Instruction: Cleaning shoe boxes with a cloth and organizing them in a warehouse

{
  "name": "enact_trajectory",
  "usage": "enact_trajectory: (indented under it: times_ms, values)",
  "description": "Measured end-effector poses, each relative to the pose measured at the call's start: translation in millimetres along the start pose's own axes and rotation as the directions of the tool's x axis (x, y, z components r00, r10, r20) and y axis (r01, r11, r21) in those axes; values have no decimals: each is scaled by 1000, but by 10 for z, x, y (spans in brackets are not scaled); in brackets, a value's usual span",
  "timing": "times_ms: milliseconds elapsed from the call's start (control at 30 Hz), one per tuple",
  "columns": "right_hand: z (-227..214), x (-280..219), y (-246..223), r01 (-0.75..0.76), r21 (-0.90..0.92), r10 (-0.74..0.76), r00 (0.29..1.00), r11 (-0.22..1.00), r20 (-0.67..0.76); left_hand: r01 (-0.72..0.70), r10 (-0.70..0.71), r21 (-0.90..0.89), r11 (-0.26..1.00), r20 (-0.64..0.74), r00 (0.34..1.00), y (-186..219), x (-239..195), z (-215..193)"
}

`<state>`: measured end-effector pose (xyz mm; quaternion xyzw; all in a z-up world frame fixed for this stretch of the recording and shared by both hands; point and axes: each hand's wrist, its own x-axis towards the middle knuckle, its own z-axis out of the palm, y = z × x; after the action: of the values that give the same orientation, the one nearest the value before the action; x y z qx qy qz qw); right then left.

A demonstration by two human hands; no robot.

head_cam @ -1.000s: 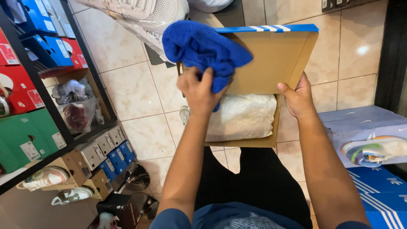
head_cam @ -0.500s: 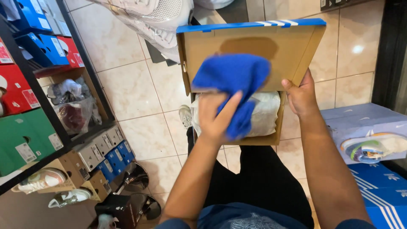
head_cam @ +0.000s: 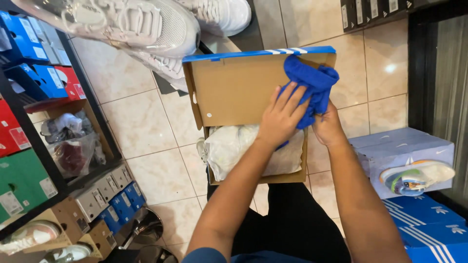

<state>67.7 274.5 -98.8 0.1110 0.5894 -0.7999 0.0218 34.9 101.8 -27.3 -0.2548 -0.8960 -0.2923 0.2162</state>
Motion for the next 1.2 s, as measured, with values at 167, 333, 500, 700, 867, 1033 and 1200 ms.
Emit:
enact_trajectory:
  times_ms: [167, 333, 500, 700, 867, 1033, 1200]
  values:
    - [152, -76, -143, -73, 15, 73, 997, 997, 22, 98, -99, -19, 995, -42, 994, -696, -291, -355]
    - [101, -173, -100, -54, 22, 54, 998, 998, -15, 532, -516, 49, 845, -183, 837, -655, -471, -359]
    - [137, -170, -123, -2, -23, 2, 1000, 1000, -14, 129, -128, 23, 991, -45, 991, 166, -282, 150]
    - [-8, -225, -69, -66, 18, 67, 996, 998, -57, 437, -440, 146, 887, -18, 898, -575, -366, -228]
    - [49, -256, -111, -58, 18, 59, 996, 998, -62, 698, -660, 169, 696, -232, 714, -537, -293, -197]
    - [-263, -204, 137, -14, -156, 14, 1000, 988, 0, 231, -227, 47, 972, -85, 970, 427, -111, 579]
    - [43, -228, -179, -51, -55, 50, 999, 997, -23, 244, -234, 66, 967, -133, 963, -132, -267, 305]
